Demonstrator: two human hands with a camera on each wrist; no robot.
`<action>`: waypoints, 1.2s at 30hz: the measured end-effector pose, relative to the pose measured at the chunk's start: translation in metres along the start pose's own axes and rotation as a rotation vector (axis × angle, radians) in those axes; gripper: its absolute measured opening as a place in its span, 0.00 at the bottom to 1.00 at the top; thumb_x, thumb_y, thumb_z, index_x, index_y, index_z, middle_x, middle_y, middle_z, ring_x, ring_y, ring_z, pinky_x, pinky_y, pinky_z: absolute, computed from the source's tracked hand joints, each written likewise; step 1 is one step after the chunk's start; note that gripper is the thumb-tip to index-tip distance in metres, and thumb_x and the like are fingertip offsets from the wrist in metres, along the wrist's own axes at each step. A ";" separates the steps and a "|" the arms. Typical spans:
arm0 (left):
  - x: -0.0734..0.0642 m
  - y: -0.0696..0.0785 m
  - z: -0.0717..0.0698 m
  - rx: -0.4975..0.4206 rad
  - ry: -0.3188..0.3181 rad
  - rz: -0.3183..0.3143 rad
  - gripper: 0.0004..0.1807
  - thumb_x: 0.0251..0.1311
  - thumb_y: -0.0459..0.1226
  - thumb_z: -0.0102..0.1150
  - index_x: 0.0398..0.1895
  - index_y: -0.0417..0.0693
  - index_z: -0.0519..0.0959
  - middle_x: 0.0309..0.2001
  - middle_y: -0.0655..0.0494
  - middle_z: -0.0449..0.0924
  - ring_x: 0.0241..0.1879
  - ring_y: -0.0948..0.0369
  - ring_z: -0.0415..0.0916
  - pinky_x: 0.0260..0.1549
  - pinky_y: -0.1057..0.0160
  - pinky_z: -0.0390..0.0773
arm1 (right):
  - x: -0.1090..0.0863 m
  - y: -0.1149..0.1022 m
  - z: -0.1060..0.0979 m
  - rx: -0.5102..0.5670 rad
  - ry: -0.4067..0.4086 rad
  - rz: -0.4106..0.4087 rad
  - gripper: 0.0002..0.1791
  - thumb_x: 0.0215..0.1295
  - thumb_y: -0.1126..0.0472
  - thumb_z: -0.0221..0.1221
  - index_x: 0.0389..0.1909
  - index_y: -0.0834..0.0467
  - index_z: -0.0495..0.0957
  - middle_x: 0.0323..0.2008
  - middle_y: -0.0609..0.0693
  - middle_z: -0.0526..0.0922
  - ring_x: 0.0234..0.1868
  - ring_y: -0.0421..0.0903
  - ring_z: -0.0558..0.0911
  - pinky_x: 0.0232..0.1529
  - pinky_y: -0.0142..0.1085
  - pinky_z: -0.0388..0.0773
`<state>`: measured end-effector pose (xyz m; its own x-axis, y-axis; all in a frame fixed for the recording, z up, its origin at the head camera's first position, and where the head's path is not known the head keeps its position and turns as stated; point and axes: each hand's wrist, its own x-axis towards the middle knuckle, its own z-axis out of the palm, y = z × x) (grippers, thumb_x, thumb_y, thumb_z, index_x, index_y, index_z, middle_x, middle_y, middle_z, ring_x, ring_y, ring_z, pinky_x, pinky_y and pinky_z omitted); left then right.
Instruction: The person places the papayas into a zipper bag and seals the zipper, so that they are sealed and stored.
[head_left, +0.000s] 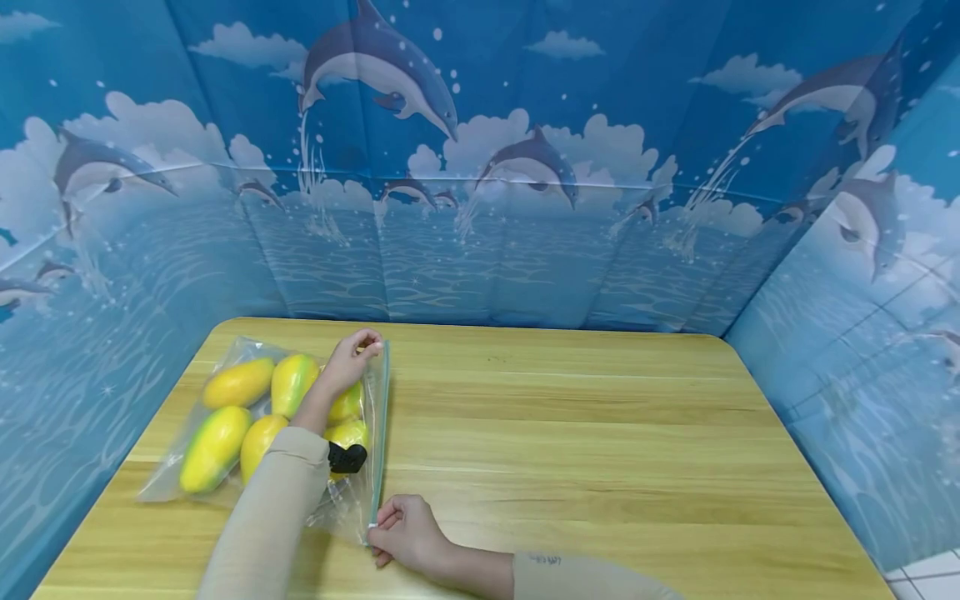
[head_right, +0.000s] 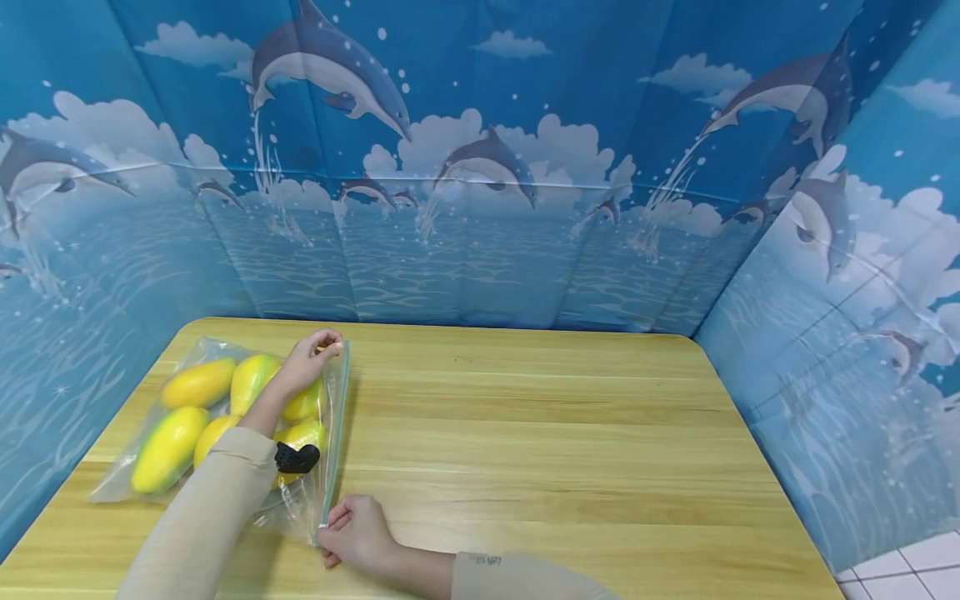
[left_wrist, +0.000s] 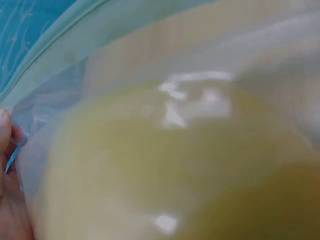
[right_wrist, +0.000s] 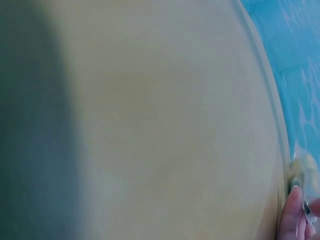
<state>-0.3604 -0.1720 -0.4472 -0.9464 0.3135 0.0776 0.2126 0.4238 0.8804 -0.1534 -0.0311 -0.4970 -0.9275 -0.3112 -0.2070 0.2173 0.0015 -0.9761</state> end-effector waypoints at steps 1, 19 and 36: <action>0.000 0.000 0.000 0.002 0.002 0.005 0.14 0.67 0.40 0.42 0.44 0.37 0.70 0.39 0.45 0.69 0.42 0.45 0.66 0.39 0.57 0.67 | -0.002 0.000 0.000 -0.008 -0.011 -0.002 0.05 0.50 0.76 0.56 0.24 0.66 0.70 0.16 0.47 0.74 0.12 0.37 0.74 0.18 0.31 0.79; -0.002 -0.001 0.002 -0.014 0.049 0.029 0.14 0.66 0.39 0.44 0.45 0.36 0.72 0.39 0.43 0.71 0.42 0.52 0.66 0.39 0.58 0.68 | 0.053 -0.037 -0.030 -0.170 0.154 -0.106 0.27 0.53 0.68 0.60 0.54 0.64 0.65 0.30 0.53 0.78 0.19 0.54 0.80 0.22 0.40 0.81; -0.010 0.005 0.008 0.081 0.108 0.074 0.14 0.65 0.38 0.48 0.46 0.37 0.75 0.45 0.42 0.74 0.47 0.50 0.69 0.43 0.53 0.69 | 0.077 -0.035 -0.030 -0.175 0.224 -0.187 0.32 0.52 0.74 0.60 0.60 0.62 0.64 0.29 0.53 0.79 0.15 0.38 0.76 0.13 0.31 0.74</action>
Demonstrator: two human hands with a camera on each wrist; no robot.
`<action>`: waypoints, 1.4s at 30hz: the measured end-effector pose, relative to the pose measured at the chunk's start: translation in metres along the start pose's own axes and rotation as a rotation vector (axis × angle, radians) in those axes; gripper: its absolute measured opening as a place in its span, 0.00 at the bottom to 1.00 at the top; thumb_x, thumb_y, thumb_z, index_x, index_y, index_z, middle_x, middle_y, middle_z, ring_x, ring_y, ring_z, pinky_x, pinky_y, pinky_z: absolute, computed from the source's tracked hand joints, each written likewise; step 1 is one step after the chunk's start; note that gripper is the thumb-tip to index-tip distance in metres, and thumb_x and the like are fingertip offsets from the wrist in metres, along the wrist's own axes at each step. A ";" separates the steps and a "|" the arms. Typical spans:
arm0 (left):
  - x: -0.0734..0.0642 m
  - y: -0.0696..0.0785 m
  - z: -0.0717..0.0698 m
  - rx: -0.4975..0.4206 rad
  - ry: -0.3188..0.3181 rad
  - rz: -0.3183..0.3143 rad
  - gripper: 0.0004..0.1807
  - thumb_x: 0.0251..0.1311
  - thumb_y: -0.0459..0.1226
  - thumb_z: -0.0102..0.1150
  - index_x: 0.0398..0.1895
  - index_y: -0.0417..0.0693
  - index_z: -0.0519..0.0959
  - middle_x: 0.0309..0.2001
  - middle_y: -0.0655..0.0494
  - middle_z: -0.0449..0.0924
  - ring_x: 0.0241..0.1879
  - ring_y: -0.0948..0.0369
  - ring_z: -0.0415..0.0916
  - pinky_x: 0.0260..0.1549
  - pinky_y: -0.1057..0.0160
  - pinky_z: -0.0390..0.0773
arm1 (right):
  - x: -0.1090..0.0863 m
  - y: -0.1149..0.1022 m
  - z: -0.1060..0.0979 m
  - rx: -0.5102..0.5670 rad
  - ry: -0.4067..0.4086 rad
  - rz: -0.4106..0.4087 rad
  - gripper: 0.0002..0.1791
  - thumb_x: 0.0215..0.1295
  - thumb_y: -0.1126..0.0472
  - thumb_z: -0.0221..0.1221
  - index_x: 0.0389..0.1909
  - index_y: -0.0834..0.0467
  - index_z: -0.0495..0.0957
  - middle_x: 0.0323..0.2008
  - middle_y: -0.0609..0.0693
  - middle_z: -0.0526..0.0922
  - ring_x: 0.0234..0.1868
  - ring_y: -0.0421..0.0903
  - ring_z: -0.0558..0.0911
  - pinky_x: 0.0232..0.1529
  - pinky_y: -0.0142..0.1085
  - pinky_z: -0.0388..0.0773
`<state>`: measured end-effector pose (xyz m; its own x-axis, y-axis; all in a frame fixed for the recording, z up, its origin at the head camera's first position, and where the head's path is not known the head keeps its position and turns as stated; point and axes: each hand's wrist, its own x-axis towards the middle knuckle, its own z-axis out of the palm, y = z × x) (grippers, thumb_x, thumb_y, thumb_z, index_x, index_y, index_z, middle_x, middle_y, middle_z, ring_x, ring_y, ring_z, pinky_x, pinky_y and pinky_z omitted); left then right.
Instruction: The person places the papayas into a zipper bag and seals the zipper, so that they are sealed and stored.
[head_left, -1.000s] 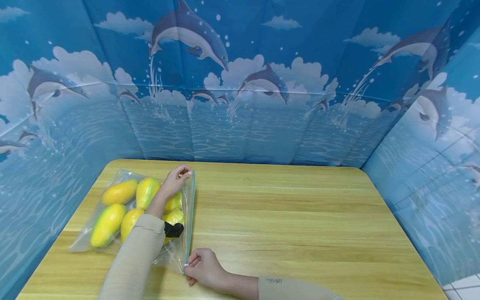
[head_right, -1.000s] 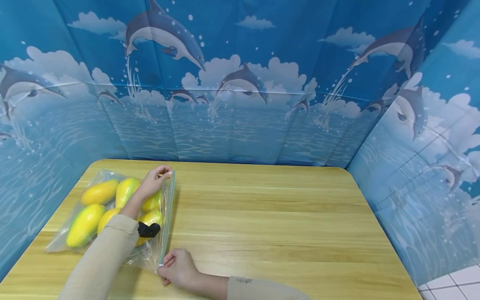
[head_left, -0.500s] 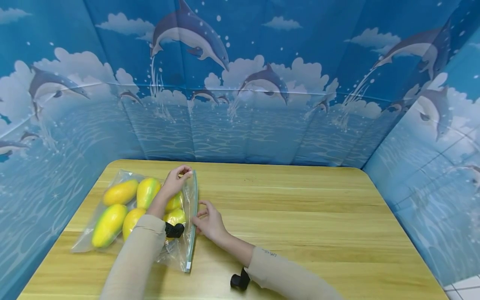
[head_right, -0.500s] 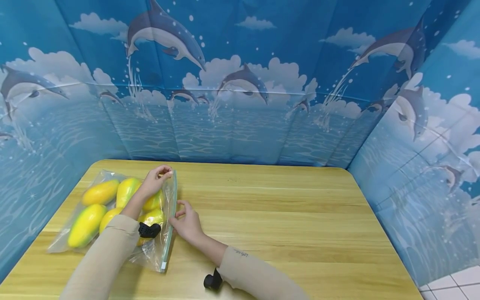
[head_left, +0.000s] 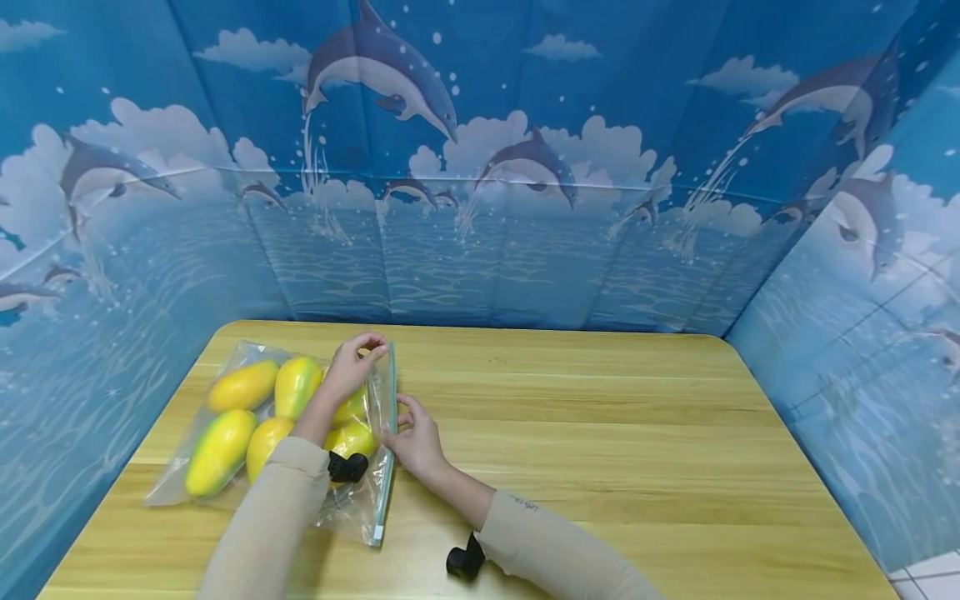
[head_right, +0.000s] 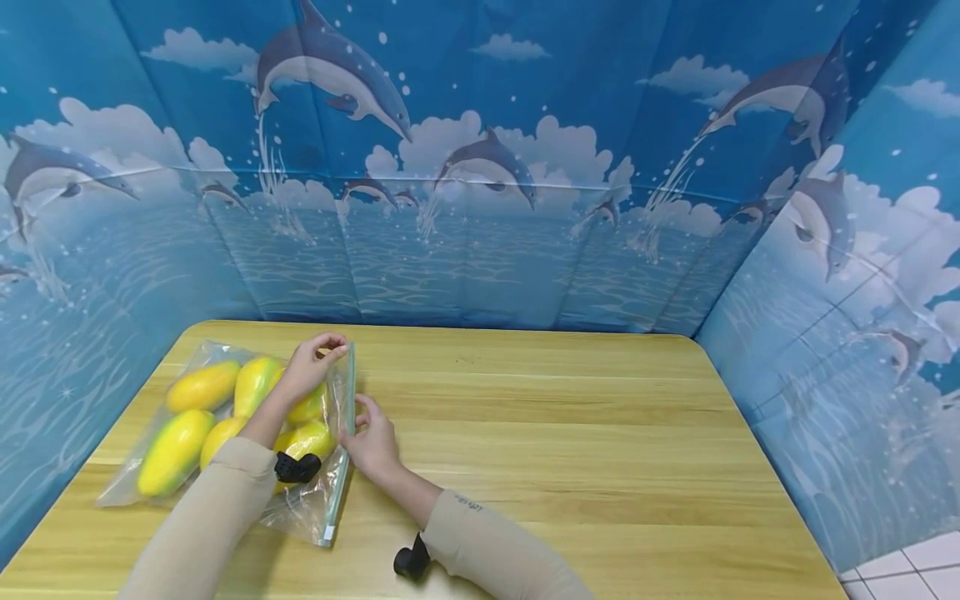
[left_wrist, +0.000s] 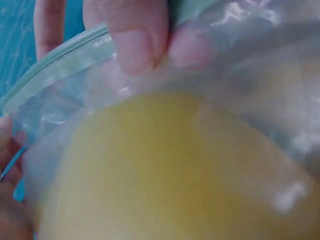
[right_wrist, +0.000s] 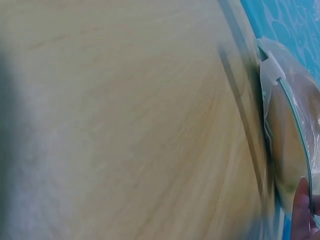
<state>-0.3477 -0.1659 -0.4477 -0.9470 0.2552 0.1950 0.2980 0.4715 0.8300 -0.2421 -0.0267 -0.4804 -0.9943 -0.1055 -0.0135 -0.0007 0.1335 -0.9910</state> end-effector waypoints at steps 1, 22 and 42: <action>-0.001 0.001 -0.001 0.028 0.009 0.015 0.14 0.65 0.38 0.48 0.46 0.37 0.75 0.46 0.43 0.74 0.47 0.49 0.69 0.43 0.52 0.70 | 0.000 0.000 0.000 0.000 0.002 0.000 0.32 0.52 0.74 0.60 0.60 0.62 0.64 0.29 0.53 0.79 0.15 0.38 0.76 0.13 0.31 0.74; -0.111 -0.036 -0.129 0.282 0.197 -0.176 0.38 0.58 0.47 0.56 0.68 0.42 0.54 0.63 0.30 0.50 0.57 0.32 0.50 0.46 0.30 0.57 | -0.003 0.003 -0.001 0.021 -0.011 0.023 0.36 0.50 0.77 0.59 0.62 0.61 0.61 0.33 0.55 0.79 0.19 0.41 0.78 0.16 0.36 0.78; -0.154 -0.072 -0.149 0.033 -0.083 -0.523 0.46 0.61 0.56 0.45 0.71 0.59 0.28 0.66 0.25 0.38 0.60 0.29 0.45 0.47 0.32 0.61 | -0.004 0.004 -0.002 0.028 -0.014 0.047 0.35 0.50 0.77 0.59 0.62 0.61 0.61 0.32 0.53 0.78 0.19 0.40 0.78 0.16 0.34 0.77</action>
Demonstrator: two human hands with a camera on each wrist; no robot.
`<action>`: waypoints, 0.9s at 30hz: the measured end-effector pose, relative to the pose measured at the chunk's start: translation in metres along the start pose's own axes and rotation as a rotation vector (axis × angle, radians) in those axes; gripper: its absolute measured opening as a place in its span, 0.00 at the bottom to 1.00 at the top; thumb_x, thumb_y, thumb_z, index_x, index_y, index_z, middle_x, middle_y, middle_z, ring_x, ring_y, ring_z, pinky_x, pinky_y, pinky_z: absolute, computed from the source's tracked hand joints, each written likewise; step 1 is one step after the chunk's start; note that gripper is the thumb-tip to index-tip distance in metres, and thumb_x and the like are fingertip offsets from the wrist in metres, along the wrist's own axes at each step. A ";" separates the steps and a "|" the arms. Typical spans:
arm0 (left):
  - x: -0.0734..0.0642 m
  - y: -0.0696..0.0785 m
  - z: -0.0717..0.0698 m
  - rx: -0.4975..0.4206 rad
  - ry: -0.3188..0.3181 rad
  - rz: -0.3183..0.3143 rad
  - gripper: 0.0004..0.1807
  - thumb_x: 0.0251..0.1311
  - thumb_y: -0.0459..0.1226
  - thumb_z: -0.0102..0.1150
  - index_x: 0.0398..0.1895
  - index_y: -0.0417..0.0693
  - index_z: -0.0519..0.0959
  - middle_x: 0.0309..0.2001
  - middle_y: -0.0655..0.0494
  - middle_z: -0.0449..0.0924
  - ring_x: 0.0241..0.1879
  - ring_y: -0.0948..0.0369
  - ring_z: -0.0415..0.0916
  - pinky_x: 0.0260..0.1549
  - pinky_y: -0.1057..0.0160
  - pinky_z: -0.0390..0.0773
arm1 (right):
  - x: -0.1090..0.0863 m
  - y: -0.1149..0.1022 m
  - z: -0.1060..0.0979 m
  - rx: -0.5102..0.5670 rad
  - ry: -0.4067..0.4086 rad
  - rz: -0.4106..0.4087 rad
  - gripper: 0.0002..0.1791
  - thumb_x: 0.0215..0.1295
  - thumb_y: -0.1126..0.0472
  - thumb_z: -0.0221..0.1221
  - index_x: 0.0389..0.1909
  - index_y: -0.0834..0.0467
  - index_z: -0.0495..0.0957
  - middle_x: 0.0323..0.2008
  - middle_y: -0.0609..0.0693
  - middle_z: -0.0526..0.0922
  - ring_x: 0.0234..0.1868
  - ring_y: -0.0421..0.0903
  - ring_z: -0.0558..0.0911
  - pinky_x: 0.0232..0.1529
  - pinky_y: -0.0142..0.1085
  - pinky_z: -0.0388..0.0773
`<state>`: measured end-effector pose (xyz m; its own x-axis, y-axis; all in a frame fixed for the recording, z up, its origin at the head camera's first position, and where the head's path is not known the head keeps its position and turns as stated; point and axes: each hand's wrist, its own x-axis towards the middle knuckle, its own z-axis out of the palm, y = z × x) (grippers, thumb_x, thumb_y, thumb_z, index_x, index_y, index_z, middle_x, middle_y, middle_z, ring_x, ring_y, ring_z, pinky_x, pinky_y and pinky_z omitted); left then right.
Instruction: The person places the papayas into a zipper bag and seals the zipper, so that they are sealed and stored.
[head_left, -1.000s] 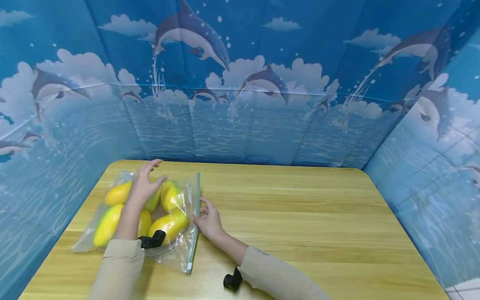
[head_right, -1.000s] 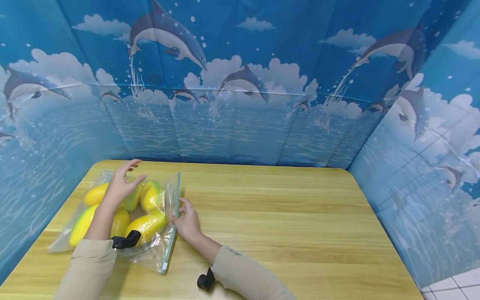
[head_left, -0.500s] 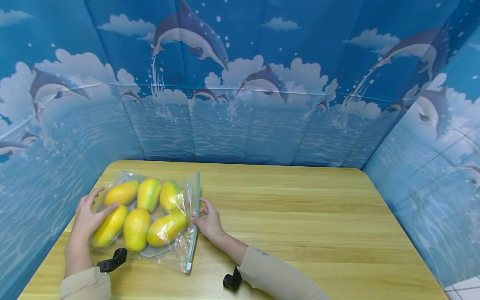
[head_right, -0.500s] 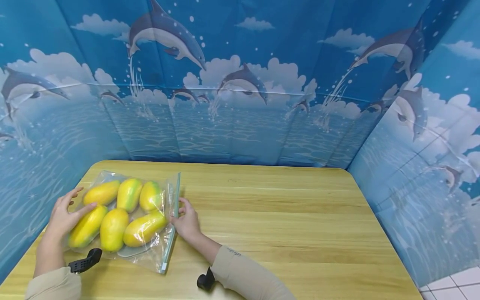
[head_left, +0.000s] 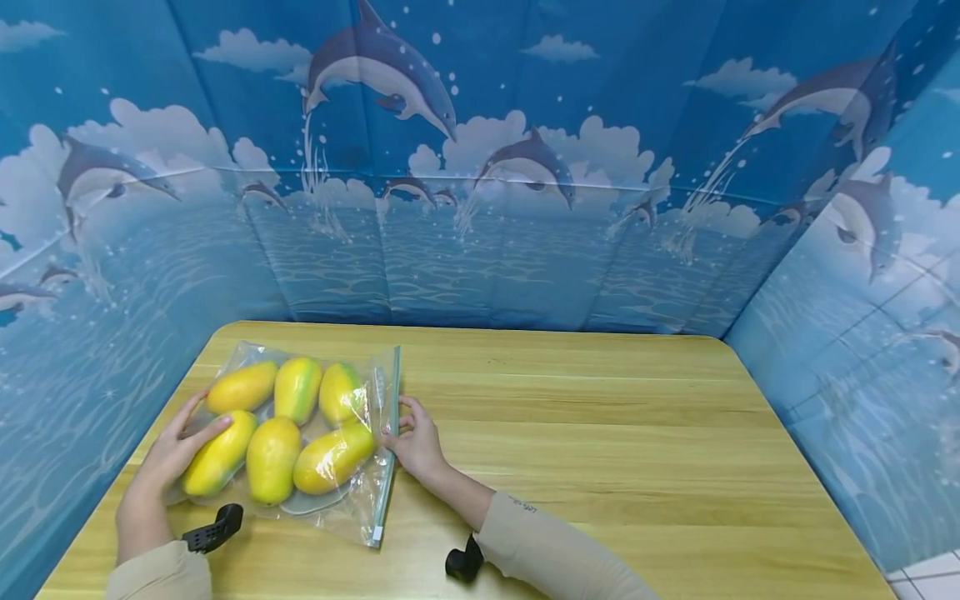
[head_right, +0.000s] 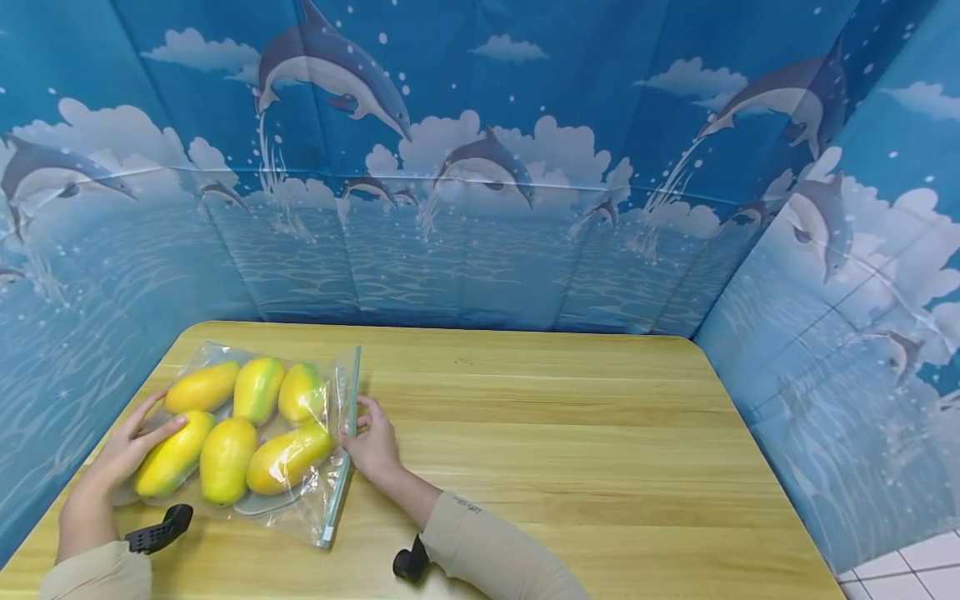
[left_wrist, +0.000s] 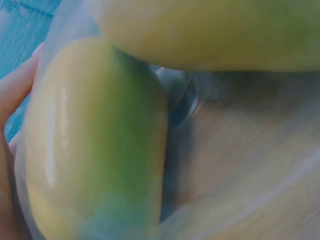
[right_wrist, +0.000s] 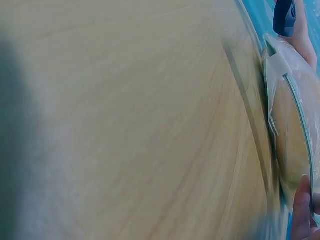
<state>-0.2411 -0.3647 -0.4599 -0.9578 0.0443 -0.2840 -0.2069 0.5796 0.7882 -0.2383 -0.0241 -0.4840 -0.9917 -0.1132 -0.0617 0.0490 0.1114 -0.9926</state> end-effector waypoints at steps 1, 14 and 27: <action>0.000 0.000 0.000 0.003 0.002 0.002 0.46 0.61 0.57 0.44 0.71 0.59 0.28 0.66 0.25 0.39 0.60 0.29 0.45 0.47 0.32 0.61 | 0.000 0.000 0.000 0.002 0.001 0.003 0.35 0.50 0.77 0.59 0.61 0.61 0.61 0.32 0.54 0.78 0.19 0.39 0.78 0.16 0.34 0.77; 0.000 0.005 0.012 0.056 0.162 0.100 0.44 0.61 0.53 0.48 0.72 0.49 0.39 0.61 0.28 0.52 0.53 0.35 0.60 0.42 0.40 0.68 | -0.001 0.000 -0.004 0.033 -0.008 0.014 0.35 0.51 0.75 0.60 0.62 0.59 0.62 0.35 0.53 0.78 0.24 0.38 0.79 0.21 0.29 0.77; -0.001 0.037 0.065 0.044 0.296 0.177 0.42 0.56 0.48 0.57 0.70 0.45 0.51 0.55 0.36 0.64 0.43 0.46 0.70 0.34 0.63 0.72 | -0.014 -0.004 -0.070 0.089 -0.056 0.043 0.36 0.52 0.76 0.59 0.64 0.61 0.60 0.38 0.60 0.78 0.28 0.46 0.81 0.21 0.29 0.76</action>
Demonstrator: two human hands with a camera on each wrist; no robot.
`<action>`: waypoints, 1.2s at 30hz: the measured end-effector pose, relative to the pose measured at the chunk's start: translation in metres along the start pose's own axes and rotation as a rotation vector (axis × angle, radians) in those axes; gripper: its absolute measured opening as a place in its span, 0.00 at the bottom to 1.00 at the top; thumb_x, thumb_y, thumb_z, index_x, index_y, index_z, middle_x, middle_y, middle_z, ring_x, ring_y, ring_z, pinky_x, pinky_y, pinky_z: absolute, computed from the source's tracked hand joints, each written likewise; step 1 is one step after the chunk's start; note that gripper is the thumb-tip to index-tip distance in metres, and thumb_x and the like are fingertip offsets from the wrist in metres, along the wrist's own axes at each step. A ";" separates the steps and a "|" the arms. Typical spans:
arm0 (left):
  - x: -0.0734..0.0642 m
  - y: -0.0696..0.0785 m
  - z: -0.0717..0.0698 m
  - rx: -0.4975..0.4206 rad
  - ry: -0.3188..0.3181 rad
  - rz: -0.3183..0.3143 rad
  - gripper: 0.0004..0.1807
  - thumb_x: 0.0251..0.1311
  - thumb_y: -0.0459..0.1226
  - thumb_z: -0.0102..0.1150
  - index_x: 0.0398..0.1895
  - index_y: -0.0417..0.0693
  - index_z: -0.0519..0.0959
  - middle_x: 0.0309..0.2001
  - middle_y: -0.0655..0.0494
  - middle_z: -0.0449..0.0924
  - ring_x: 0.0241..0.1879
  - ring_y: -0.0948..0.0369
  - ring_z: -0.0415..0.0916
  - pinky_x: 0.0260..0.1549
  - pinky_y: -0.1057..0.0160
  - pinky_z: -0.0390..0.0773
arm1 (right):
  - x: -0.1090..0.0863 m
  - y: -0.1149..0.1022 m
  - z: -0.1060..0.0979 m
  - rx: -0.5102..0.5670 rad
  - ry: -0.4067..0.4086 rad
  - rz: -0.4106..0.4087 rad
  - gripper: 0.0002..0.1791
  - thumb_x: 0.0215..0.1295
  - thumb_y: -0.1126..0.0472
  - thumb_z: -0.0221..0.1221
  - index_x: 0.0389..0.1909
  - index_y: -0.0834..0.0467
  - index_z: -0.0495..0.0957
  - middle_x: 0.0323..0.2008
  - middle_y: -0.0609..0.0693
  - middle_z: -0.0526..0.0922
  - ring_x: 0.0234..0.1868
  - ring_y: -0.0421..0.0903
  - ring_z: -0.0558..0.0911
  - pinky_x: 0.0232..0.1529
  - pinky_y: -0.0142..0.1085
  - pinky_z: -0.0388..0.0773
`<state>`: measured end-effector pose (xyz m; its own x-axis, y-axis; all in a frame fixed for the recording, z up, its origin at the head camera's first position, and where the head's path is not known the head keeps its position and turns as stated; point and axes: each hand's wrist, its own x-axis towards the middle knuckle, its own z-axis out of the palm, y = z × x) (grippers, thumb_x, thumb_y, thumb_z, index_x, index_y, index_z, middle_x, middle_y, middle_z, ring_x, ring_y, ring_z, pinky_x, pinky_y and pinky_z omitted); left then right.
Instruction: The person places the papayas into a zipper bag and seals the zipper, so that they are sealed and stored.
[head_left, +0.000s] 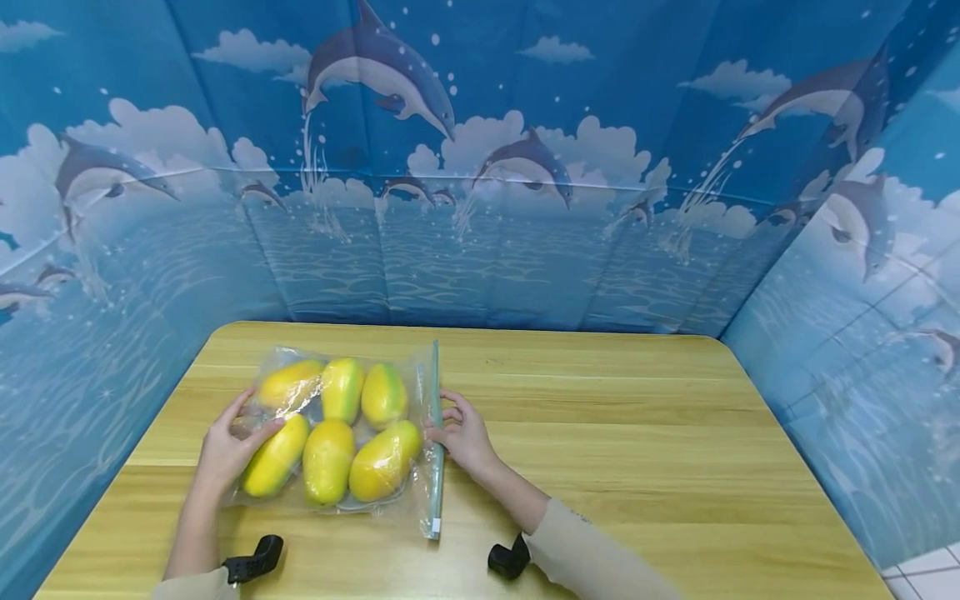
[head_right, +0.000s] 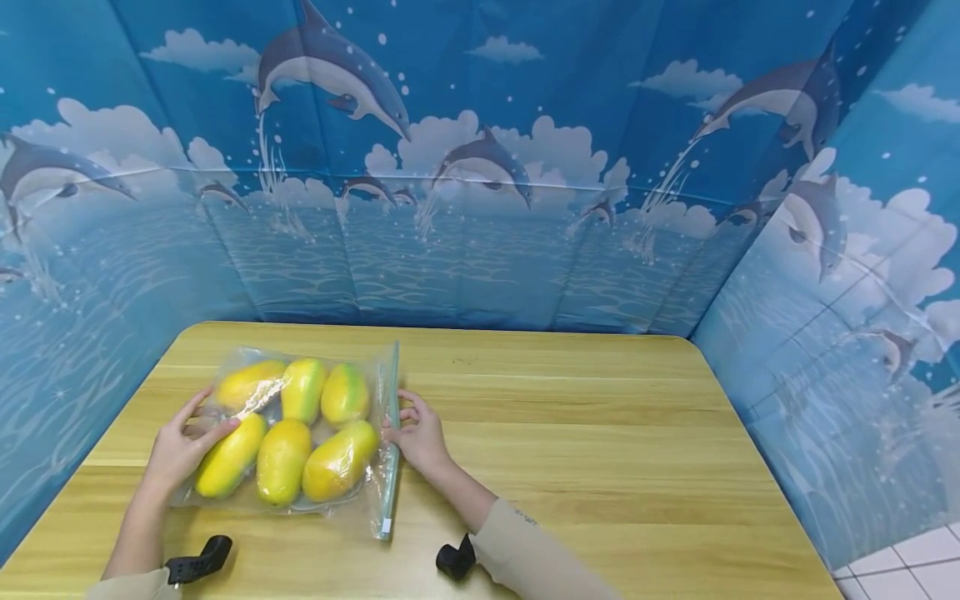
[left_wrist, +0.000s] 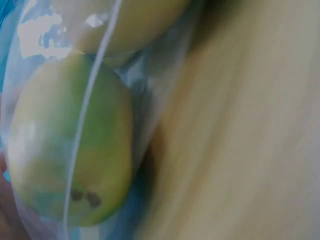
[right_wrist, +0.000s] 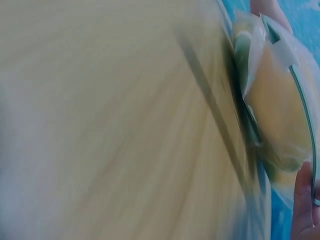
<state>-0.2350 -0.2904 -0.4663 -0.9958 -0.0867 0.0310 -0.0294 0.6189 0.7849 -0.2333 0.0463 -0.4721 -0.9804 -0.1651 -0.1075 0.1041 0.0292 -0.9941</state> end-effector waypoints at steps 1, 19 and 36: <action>-0.001 0.004 0.005 -0.007 0.003 0.012 0.42 0.56 0.48 0.58 0.70 0.45 0.52 0.55 0.36 0.65 0.43 0.45 0.71 0.34 0.62 0.72 | -0.003 -0.001 -0.007 -0.001 -0.002 -0.001 0.36 0.52 0.76 0.59 0.64 0.60 0.60 0.38 0.59 0.79 0.28 0.45 0.81 0.21 0.29 0.77; -0.029 0.051 0.083 -0.109 -0.081 0.135 0.42 0.49 0.44 0.65 0.68 0.49 0.58 0.54 0.39 0.67 0.44 0.46 0.68 0.38 0.54 0.73 | -0.039 0.006 -0.120 -0.122 0.035 0.030 0.36 0.55 0.73 0.58 0.65 0.59 0.58 0.38 0.59 0.78 0.30 0.46 0.82 0.25 0.34 0.79; -0.062 0.083 0.139 -0.208 -0.104 0.118 0.44 0.45 0.45 0.67 0.67 0.47 0.58 0.51 0.42 0.71 0.45 0.47 0.69 0.44 0.48 0.74 | -0.068 0.019 -0.189 -0.162 0.088 0.107 0.36 0.56 0.68 0.60 0.65 0.59 0.57 0.37 0.53 0.80 0.31 0.46 0.83 0.24 0.31 0.76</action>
<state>-0.1878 -0.1250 -0.4886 -0.9952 0.0642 0.0744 0.0953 0.4455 0.8902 -0.1960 0.2444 -0.4820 -0.9767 -0.0664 -0.2041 0.1873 0.2014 -0.9614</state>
